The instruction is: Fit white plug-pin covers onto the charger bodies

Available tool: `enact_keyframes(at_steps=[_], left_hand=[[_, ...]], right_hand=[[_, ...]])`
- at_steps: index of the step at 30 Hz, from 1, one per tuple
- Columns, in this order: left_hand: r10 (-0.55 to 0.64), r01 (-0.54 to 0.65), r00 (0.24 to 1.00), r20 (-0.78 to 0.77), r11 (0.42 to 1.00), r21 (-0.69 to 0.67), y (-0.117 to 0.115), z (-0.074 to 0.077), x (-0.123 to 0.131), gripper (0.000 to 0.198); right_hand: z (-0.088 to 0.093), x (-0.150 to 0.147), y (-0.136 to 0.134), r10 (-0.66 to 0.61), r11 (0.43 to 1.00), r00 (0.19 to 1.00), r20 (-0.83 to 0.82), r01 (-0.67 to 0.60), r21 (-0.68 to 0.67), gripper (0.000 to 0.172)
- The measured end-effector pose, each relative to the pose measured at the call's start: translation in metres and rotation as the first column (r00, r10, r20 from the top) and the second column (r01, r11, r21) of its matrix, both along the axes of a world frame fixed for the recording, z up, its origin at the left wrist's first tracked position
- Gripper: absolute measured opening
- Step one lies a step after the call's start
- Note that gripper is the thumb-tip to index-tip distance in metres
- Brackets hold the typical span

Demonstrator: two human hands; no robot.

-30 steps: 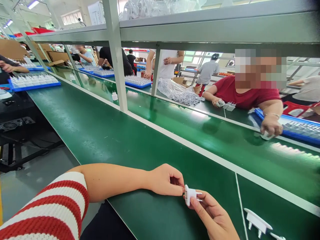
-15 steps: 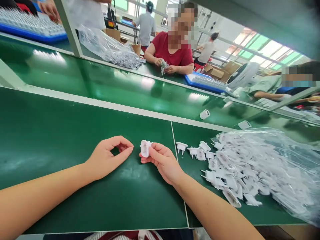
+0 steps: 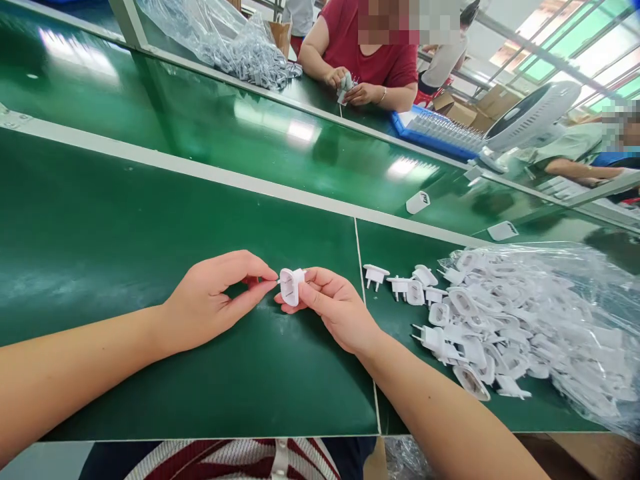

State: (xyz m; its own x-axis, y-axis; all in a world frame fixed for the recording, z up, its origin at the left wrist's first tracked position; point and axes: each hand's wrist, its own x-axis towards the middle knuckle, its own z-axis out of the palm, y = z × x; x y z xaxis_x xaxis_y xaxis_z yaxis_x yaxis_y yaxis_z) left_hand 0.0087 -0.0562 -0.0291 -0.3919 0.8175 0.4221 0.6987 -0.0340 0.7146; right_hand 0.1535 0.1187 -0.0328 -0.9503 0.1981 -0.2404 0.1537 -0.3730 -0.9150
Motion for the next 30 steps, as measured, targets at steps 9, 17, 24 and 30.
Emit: enact_keyframes(at_steps=[9,17,24,30], left_hand=[[-0.022,0.023,0.998,-0.058,1.000,0.018,-0.0002,0.0028,0.0006,0.014],[-0.072,0.080,0.990,-0.120,0.995,0.067,-0.0022,0.0017,0.0011,0.009],[-0.070,0.077,0.991,-0.114,0.995,0.057,-0.0018,0.0021,0.0018,0.010],[-0.081,0.093,0.987,-0.141,0.992,0.081,-0.0023,0.0025,0.0011,0.009]], right_hand=[[0.0032,0.0005,0.0024,0.079,0.997,0.996,0.030,-0.079,0.011,0.034],[0.0073,0.0027,0.0086,0.212,0.977,0.976,0.052,-0.212,-0.008,0.037],[0.0073,0.0024,0.0080,0.213,0.977,0.976,0.035,-0.212,-0.027,0.044],[0.0054,0.0009,0.0081,0.218,0.975,0.975,0.029,-0.217,-0.035,0.048]])
